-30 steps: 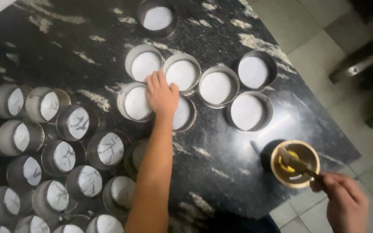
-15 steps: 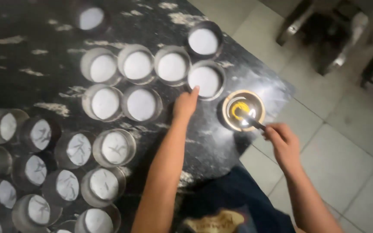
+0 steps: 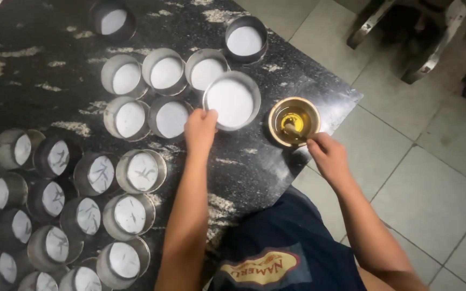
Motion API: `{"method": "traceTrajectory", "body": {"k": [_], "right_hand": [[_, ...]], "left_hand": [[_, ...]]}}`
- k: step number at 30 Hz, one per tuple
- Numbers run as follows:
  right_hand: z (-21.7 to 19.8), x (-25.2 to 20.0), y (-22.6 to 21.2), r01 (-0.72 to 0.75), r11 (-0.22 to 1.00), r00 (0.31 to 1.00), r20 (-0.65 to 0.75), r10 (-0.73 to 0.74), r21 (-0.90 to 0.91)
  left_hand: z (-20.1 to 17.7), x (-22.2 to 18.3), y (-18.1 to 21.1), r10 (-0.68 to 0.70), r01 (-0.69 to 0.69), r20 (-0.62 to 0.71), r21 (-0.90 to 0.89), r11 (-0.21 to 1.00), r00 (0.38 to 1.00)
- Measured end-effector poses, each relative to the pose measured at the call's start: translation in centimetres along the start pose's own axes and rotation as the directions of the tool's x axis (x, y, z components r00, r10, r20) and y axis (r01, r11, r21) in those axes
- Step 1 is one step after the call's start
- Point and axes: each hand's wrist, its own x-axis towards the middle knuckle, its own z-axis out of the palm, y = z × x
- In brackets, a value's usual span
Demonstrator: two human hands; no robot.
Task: Greasing circular baking molds with a brush and oil.
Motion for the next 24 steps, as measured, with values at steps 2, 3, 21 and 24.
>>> {"method": "traceTrajectory", "body": {"k": [2, 3, 21, 24], "right_hand": [[-0.5, -0.2, -0.5, 0.006, 0.999, 1.000, -0.019, -0.005, 0.039], [-0.7, -0.5, -0.7, 0.009, 0.997, 0.999, -0.041, -0.006, 0.075], [13.2, 1.7, -2.8, 0.234, 0.971, 0.862, 0.472, -0.184, -0.049], [13.3, 1.8, -2.9, -0.275, 0.910, 0.648, 0.759, -0.063, 0.310]], "left_hand": [[-1.0, -1.2, -1.5, 0.127, -0.120, -0.060, 0.113, 0.986, 0.990], [-1.6, -1.9, -2.3, 0.259, -0.231, -0.097, 0.230, 0.945, 0.961], [-0.6, -5.2, -3.3, 0.378, -0.410, 0.174, 0.210, 0.888, 0.909], [-0.7, -5.7, -6.3, 0.547, -0.548, 0.051, 0.140, 0.825, 0.836]]}}
